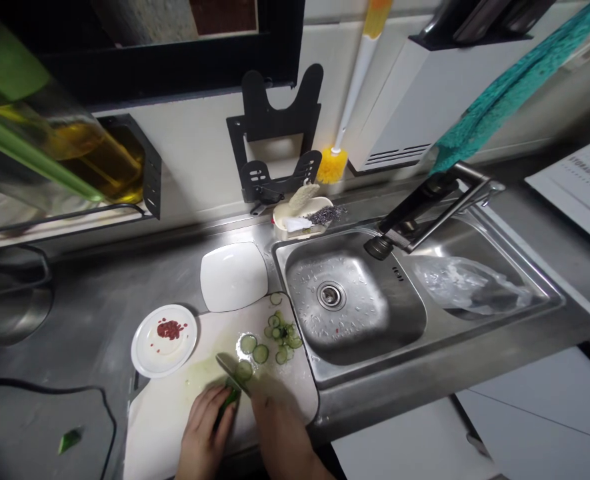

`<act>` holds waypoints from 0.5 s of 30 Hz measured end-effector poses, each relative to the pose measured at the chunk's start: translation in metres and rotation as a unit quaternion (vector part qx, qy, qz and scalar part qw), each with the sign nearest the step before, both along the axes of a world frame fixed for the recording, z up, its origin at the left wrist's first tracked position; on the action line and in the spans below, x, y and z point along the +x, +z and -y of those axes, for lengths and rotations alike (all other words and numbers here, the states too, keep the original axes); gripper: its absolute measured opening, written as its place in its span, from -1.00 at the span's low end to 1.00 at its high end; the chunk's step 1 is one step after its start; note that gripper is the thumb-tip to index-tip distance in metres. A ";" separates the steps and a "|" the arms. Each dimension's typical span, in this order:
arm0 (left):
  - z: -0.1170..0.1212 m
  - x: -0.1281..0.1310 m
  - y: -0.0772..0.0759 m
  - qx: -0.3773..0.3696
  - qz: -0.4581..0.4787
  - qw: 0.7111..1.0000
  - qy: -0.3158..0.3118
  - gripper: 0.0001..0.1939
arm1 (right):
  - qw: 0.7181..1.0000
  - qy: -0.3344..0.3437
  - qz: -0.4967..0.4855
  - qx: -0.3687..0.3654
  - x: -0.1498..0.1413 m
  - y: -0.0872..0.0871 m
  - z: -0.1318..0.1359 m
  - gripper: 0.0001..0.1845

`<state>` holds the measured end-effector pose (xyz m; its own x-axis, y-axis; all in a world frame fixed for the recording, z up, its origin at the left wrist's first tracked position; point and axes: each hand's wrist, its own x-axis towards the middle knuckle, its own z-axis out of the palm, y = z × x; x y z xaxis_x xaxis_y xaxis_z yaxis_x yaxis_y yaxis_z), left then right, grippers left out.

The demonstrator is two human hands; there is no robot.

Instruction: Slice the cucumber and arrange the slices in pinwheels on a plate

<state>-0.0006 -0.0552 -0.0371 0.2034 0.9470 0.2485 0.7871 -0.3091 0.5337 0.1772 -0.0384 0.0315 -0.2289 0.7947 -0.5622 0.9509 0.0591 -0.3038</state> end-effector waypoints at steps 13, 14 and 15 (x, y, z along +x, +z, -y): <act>-0.001 0.000 0.004 0.006 0.002 1.000 -0.001 -0.78 | 0.999 0.039 0.017 -0.018 0.021 0.028 0.023 -0.50; -0.001 0.000 0.004 0.007 0.000 1.000 -0.001 -0.79 | 0.999 0.042 0.016 -0.005 0.021 0.025 0.028 -0.53; -0.001 0.000 0.004 0.009 -0.001 1.000 -0.001 -0.79 | 0.999 0.043 0.016 0.005 0.022 0.023 0.032 -0.56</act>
